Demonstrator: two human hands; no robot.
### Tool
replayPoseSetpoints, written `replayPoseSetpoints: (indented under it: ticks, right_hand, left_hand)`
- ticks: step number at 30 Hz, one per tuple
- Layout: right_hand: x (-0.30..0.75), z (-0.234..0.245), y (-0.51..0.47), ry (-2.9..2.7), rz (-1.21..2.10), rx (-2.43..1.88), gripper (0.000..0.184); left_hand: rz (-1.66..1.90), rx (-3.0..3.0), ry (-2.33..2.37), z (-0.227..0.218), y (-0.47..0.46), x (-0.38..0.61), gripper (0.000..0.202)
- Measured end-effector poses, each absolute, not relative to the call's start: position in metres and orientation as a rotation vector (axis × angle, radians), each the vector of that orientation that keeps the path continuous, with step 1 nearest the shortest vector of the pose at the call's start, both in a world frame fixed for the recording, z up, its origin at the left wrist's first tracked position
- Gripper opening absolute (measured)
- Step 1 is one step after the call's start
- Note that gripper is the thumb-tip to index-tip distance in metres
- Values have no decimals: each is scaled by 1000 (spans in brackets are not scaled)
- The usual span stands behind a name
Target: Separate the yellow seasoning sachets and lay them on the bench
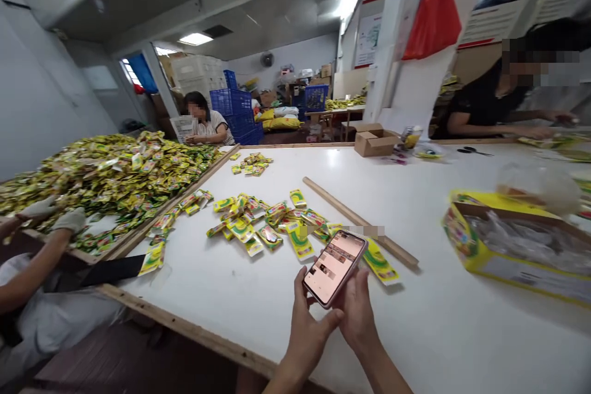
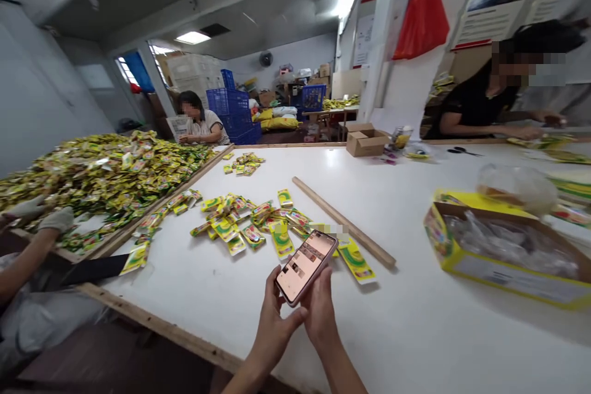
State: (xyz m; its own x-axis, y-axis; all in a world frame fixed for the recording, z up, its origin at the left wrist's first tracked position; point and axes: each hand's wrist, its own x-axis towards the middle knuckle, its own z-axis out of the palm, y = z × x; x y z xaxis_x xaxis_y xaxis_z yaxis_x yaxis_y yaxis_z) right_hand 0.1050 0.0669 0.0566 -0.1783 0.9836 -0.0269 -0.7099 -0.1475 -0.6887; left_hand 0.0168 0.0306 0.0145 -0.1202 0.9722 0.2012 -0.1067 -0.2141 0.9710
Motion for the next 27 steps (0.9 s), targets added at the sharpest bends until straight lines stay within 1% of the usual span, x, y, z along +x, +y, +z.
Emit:
replayPoseSetpoints:
  ticks: [5,9,12,15,18,21,24,27]
  right_hand:
    - [56,60,68,-698,1735,-482,81]
    - [30,60,72,-711,1775,-464,79]
    - [18,61,78,-743,1811,-445,76]
    - [6,62,85,-821,1822,-400,72]
    - [-9,58,94,-924,1817,-381,73]
    - [-19,36,106,-970,1761,-525,73]
    - [-17,-6,121,-1001,1670,-798,66]
    - [-6,-49,140,-1104,1568,-955,67]
  left_hand:
    - [1663,1123,1051,18,35,-20,84]
    - [1712,1099,1096,22,40,-43,74]
    - [1762,1063,1119,26,46,-62,76]
    - [1834,999,1003,31,51,-81,80]
    - [1843,898,893,33,56,-107,71]
    - [1835,821,844,33,65,-150,60]
    - [1863,783,807,34,76,-216,54]
    - [1941,767,845,41,75,-298,46]
